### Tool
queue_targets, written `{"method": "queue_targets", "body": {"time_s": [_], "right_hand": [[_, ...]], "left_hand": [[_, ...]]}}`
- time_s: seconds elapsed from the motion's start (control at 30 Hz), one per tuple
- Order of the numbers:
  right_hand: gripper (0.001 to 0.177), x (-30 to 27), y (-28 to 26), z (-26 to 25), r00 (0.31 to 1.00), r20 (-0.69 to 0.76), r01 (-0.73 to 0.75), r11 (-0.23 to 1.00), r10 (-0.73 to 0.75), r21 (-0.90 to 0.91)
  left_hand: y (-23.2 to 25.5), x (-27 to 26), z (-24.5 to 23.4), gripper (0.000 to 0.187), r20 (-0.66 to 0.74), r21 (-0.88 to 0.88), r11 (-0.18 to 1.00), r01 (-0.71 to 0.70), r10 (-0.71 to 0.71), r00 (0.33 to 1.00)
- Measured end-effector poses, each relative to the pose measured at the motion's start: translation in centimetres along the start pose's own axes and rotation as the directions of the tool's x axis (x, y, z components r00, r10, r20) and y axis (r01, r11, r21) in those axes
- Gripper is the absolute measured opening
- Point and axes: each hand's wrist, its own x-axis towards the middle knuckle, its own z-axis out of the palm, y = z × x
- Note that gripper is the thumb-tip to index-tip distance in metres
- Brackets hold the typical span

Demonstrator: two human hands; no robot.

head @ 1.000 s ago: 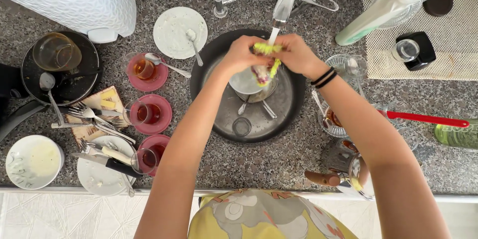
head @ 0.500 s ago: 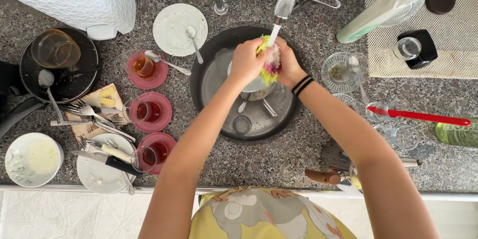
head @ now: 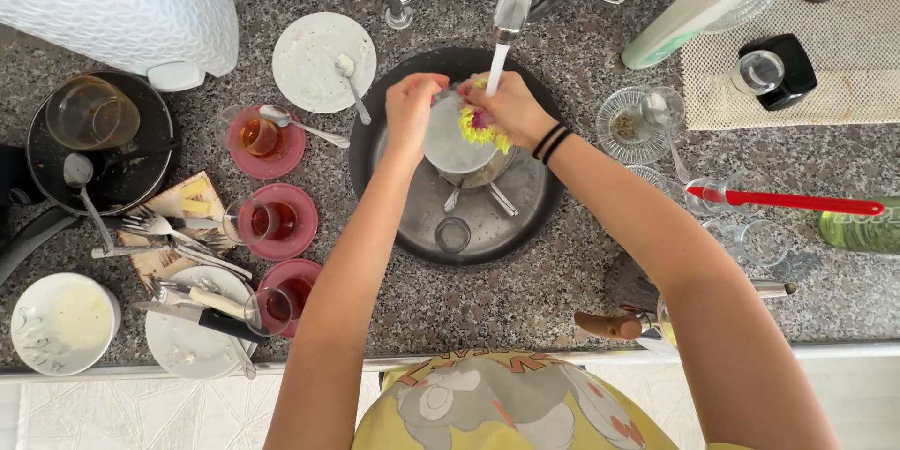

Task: The recorder clears crumbs into a bag and then wipes the table with a yellow cloth.

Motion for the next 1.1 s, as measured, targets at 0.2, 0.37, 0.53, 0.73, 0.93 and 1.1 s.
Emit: {"method": "queue_targets", "body": {"time_s": [0.2, 0.37, 0.53, 0.73, 0.93, 1.1], "right_hand": [[0.031, -1.0, -1.0, 0.9, 0.963, -0.1, 0.152, 0.81, -0.251, -0.567], [0.034, -2.7, -3.2, -1.9, 0.973, -0.134, 0.034, 0.687, -0.189, -0.726], [0.055, -4.5, -9.4, -4.3, 0.975, -0.176, -0.174, 0.027, -0.132, -0.984], [0.049, -2.5, -4.2, -5.5, 0.894, 0.062, -0.082, -0.299, -0.444, -0.951], [0.053, 1.2, 0.2, -1.4, 0.982, -0.022, -0.169, 0.933, 0.186, 0.319], [0.069, 0.4, -2.1, 2.0, 0.954, -0.056, -0.293, 0.955, 0.296, 0.051]], "left_hand": [[-1.4, -0.8, 3.4, 0.025, 0.046, -0.117, 0.913, 0.391, -0.388, 0.921], [-3.6, 0.0, 6.5, 0.025, 0.181, -0.192, 0.848, 0.495, -0.465, 0.867], [-9.3, 1.9, 8.9, 0.029, 0.206, -0.218, 0.844, 0.489, -0.45, 0.869], [-3.5, -1.2, 10.0, 0.054, 0.097, 0.74, 0.608, -0.288, 0.328, 0.94], [5.8, -1.9, 8.5, 0.096, 0.528, 0.76, 0.116, -0.64, 0.464, 0.711], [3.5, 2.3, 6.7, 0.033, 0.464, 0.876, 0.271, -0.4, -0.241, 0.853]]}}
